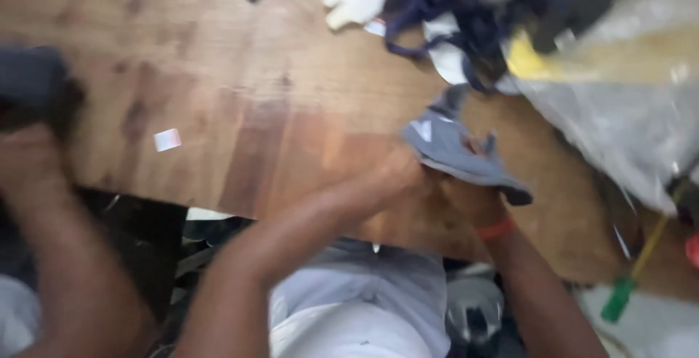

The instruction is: The person repeatedly inserts a white rectangular insert into the interior of a grey cap, presses it into place, and removes it. This cycle is performed multiple times on the same cap at a wooden workbench. The person also briefly handles a second cap and a screwdriver before returning to the first cap.

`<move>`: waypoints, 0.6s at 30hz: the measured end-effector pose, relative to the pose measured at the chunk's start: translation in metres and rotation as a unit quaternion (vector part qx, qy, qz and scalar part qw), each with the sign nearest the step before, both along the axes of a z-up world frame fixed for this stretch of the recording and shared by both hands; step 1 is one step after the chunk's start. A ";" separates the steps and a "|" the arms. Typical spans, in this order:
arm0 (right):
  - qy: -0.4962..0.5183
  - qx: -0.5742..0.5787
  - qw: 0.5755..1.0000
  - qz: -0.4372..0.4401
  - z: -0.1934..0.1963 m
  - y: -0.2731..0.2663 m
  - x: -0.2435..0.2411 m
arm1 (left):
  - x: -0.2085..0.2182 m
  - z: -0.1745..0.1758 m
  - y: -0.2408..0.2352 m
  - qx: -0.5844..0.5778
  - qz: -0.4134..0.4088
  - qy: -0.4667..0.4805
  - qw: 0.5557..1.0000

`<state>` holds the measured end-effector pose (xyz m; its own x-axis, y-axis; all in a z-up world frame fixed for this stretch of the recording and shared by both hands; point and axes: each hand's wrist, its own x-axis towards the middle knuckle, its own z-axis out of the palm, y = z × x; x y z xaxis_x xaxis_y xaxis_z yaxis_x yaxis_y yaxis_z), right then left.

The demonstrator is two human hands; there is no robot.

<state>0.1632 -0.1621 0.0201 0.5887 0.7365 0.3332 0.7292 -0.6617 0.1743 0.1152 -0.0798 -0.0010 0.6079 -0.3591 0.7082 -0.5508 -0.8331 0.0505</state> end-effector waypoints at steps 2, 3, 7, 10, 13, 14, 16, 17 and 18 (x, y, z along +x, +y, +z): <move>0.013 0.048 0.999 0.006 -0.010 -0.005 -0.019 | -0.004 0.007 0.013 0.023 0.011 0.001 1.000; 0.013 0.100 0.994 0.035 -0.013 -0.001 -0.023 | -0.004 0.011 0.026 0.037 0.022 -0.004 0.999; 0.050 0.120 0.991 0.010 -0.009 0.008 -0.022 | 0.023 0.035 0.081 0.091 0.057 -0.024 0.994; 0.182 0.046 0.980 -0.068 -0.003 0.007 -0.026 | 0.043 0.051 0.125 -0.065 0.081 0.351 0.931; 0.222 0.065 0.970 -0.071 0.011 0.001 -0.021 | 0.064 0.047 0.139 -0.161 0.096 0.568 0.801; 0.226 0.115 0.966 -0.046 0.015 0.001 -0.018 | 0.069 0.042 0.140 -0.059 0.076 0.565 0.819; 0.230 0.158 0.960 -0.020 0.021 -0.006 -0.016 | 0.062 0.049 0.135 0.036 0.056 0.557 0.828; 0.235 0.176 0.956 -0.013 0.022 -0.005 -0.015 | 0.053 0.062 0.135 0.021 0.042 0.535 0.844; 0.240 0.194 0.951 -0.006 0.024 -0.005 -0.012 | 0.044 0.076 0.135 0.006 0.027 0.512 0.859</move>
<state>0.1508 -0.1670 0.0440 0.7497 0.6049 0.2685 0.6545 -0.6175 -0.4363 0.1590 0.0548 0.0753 0.9257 -0.3141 -0.2108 -0.1836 -0.8602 0.4758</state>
